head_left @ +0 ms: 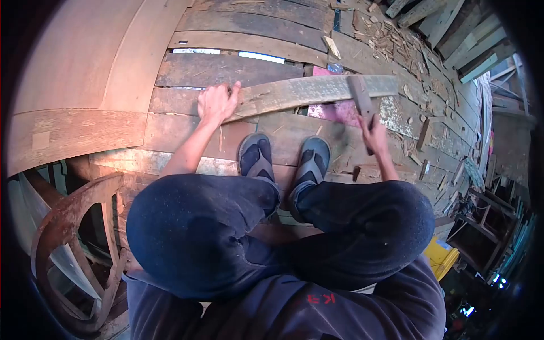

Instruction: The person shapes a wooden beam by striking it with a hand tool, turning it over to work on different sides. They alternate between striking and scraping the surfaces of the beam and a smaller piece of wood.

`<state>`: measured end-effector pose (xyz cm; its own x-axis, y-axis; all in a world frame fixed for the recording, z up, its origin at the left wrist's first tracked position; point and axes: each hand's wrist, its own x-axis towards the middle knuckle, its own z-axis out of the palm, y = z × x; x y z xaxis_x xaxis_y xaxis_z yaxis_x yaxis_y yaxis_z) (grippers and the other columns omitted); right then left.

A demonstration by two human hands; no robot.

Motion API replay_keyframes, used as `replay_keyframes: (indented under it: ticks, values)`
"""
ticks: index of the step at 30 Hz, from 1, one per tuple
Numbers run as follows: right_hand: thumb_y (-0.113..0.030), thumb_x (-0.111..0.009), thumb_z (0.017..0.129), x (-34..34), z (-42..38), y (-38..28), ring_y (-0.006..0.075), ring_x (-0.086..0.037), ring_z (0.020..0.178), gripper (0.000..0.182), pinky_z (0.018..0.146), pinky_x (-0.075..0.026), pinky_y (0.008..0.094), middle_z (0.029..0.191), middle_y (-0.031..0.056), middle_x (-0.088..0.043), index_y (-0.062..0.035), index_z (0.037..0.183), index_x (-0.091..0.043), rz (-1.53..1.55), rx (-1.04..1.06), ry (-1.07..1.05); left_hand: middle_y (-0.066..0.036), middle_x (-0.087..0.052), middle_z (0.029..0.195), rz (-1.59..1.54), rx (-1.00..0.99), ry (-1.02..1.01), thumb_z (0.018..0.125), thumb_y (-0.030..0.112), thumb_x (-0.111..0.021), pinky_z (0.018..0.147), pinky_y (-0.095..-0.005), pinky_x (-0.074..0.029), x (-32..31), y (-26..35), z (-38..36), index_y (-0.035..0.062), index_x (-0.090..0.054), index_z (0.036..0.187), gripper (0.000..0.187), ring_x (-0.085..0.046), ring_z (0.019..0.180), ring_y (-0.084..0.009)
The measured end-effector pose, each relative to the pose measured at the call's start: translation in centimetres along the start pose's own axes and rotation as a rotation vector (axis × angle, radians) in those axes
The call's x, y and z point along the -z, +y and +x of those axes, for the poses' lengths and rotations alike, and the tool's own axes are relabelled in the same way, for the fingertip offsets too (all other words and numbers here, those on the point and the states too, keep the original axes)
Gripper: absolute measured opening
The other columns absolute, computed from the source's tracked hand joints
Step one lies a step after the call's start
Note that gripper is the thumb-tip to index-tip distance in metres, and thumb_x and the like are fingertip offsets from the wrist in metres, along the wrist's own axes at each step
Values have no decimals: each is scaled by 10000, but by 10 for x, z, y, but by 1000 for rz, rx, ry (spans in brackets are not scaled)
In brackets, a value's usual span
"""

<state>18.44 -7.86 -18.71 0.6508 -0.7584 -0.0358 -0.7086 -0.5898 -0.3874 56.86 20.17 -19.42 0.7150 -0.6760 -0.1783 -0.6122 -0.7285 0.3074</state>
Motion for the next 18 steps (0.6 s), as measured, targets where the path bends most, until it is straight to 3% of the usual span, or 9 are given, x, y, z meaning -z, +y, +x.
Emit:
replay_keyframes:
  ticks: [2, 3, 6, 8, 10, 12, 16, 17, 18]
  values:
    - [-473, -593, 935, 11, 15, 45, 482, -678, 789, 622, 695, -530, 506, 766, 332, -653, 122, 1114, -563, -175, -150, -20, -256, -698, 891, -4, 1, -24, 970, 563, -403, 865, -519, -501, -6, -3, -3, 48, -728, 959, 610, -673, 922, -428]
    - [-514, -612, 912, 23, 25, 46, 444, -696, 752, 667, 679, -534, 495, 712, 297, -655, 133, 1072, -582, 120, -433, 80, -255, -698, 893, 5, 17, -40, 970, 562, -403, 867, -517, -500, -2, -1, -4, 48, -728, 959, 608, -673, 923, -426]
    - [-559, -632, 881, -2, 37, 53, 414, -699, 718, 708, 663, -530, 491, 711, 263, -664, 128, 1046, -601, 112, -614, 216, -254, -698, 898, 14, 19, -27, 970, 559, -400, 872, -518, -497, 5, 5, -1, 43, -726, 958, 611, -671, 930, -426]
    - [-546, -624, 889, -29, 18, 29, 475, -676, 838, 661, 751, -512, 520, 831, 338, -649, 96, 1043, -591, 77, -253, 93, -256, -698, 900, 1, -17, -5, 970, 560, -396, 869, -524, -496, -2, -1, 1, 38, -724, 964, 616, -668, 937, -430]
    - [-476, -634, 911, -19, -1, -20, 497, -664, 839, 578, 711, -517, 536, 844, 372, -622, 74, 1064, -542, -54, 70, 63, -256, -697, 899, -3, -5, -1, 972, 553, -397, 861, -528, -499, -2, -1, 4, 44, -723, 974, 605, -668, 934, -435]
    - [-498, -633, 906, 7, 18, 5, 487, -673, 815, 606, 674, -524, 521, 830, 365, -633, 86, 1052, -563, -36, -130, -136, -251, -699, 900, 16, 28, -39, 972, 549, -400, 861, -526, -500, 2, 3, 0, 49, -724, 979, 595, -670, 928, -433]
    - [-536, -640, 886, -6, 48, 27, 447, -694, 753, 663, 638, -537, 493, 798, 314, -668, 113, 1014, -604, -9, -489, 260, -261, -699, 901, 18, 57, -45, 970, 551, -401, 911, -497, -487, 6, 8, -1, 33, -729, 941, 613, -679, 942, -410]
    - [-536, -616, 896, -4, 38, 1, 461, -689, 791, 663, 689, -547, 492, 867, 342, -662, 117, 1008, -605, 210, -509, 85, -253, -703, 901, 7, 36, -19, 970, 548, -406, 922, -497, -479, 4, 6, -2, 36, -729, 943, 606, -678, 942, -408]
    - [-508, -608, 903, -33, 26, 0, 470, -677, 818, 629, 726, -550, 487, 893, 356, -650, 109, 1024, -600, 107, -181, 231, -252, -703, 899, 1, 27, -4, 970, 546, -408, 923, -498, -477, 4, 6, -1, 36, -729, 944, 604, -678, 941, -407]
